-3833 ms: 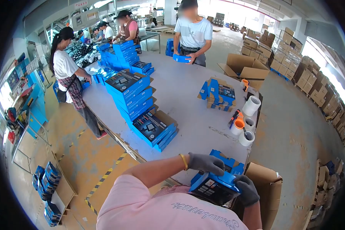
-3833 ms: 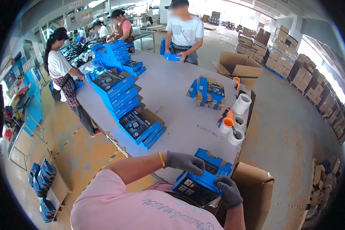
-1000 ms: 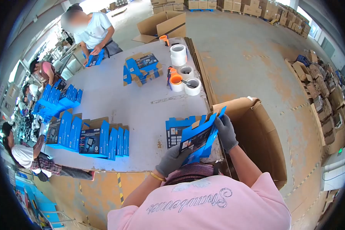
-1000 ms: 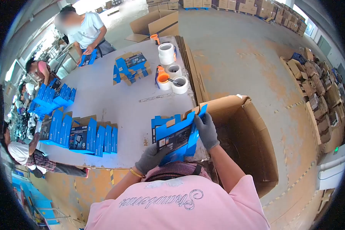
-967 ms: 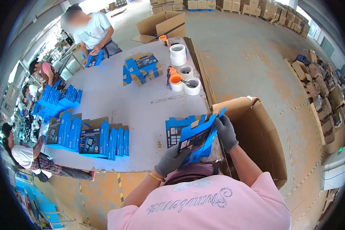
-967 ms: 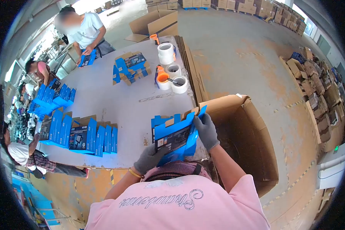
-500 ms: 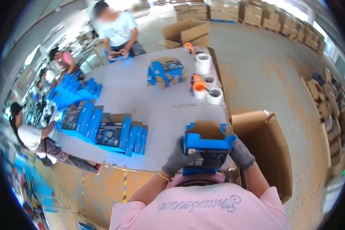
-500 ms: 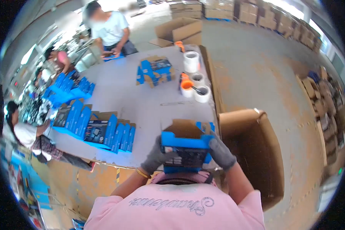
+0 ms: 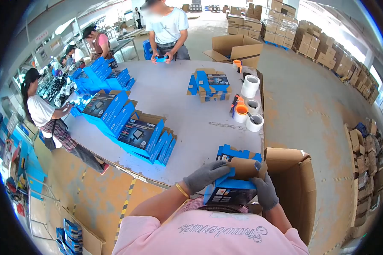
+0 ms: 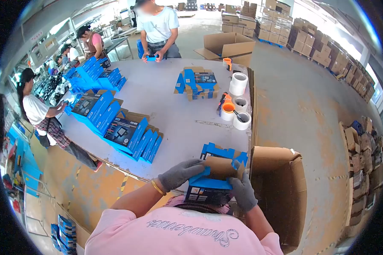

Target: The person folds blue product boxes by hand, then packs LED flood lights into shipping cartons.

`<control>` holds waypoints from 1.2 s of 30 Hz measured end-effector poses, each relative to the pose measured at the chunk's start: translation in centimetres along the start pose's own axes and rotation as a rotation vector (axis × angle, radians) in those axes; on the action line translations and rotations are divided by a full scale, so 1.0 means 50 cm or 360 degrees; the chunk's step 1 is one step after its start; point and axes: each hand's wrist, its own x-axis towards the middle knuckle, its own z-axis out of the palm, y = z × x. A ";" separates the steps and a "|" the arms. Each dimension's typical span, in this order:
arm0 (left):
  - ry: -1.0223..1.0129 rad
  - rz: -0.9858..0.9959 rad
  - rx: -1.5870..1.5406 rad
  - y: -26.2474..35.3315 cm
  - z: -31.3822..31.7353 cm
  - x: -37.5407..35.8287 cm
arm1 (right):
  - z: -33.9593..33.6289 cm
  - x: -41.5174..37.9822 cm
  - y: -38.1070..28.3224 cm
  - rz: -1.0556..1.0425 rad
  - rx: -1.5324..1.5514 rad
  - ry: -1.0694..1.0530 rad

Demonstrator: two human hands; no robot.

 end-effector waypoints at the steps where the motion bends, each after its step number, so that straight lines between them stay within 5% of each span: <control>1: -0.0022 0.0019 0.0063 -0.009 -0.007 0.007 | -0.005 0.000 0.005 -0.0027 0.0104 -0.0043; 9: 0.0172 0.0049 -0.0083 -0.036 0.015 0.023 | -0.039 0.023 0.015 0.0341 0.0591 -0.0304; 10: 0.0049 0.0125 -0.0121 -0.043 0.012 0.025 | -0.029 0.014 0.002 0.0317 0.0493 -0.0133; 13: -0.0280 0.0163 -0.0233 -0.081 -0.026 0.039 | -0.055 0.041 0.040 0.0039 0.0528 -0.0606; 16: -0.0392 -0.0013 -0.0195 -0.097 -0.050 0.044 | -0.063 0.054 0.084 0.0318 0.0527 -0.0557; 21: -0.0154 0.0242 -0.0189 -0.095 -0.036 0.075 | -0.047 0.074 0.081 0.0004 -0.0129 -0.0340; 24: 0.0018 0.0024 -0.0042 -0.060 -0.045 0.123 | -0.054 0.127 0.044 -0.0269 -0.0376 -0.0326; 26: 0.0039 0.0075 -0.0097 0.005 -0.038 0.114 | -0.058 0.172 -0.011 0.0231 0.0297 -0.0349; 28: -0.0032 -0.0004 -0.0573 -0.021 -0.054 0.143 | -0.071 0.185 0.013 0.0225 0.0349 -0.0532; 30: -0.0235 0.0001 -0.0615 -0.093 -0.078 0.159 | -0.042 0.155 -0.023 0.0282 0.0373 -0.0705; 33: -0.0469 0.0092 -0.0498 -0.116 -0.097 0.129 | -0.076 0.178 0.091 0.0368 0.0535 -0.0670; 36: -0.0580 0.0218 -0.0048 -0.082 -0.106 0.118 | -0.101 0.167 0.067 -0.0208 0.0259 -0.1030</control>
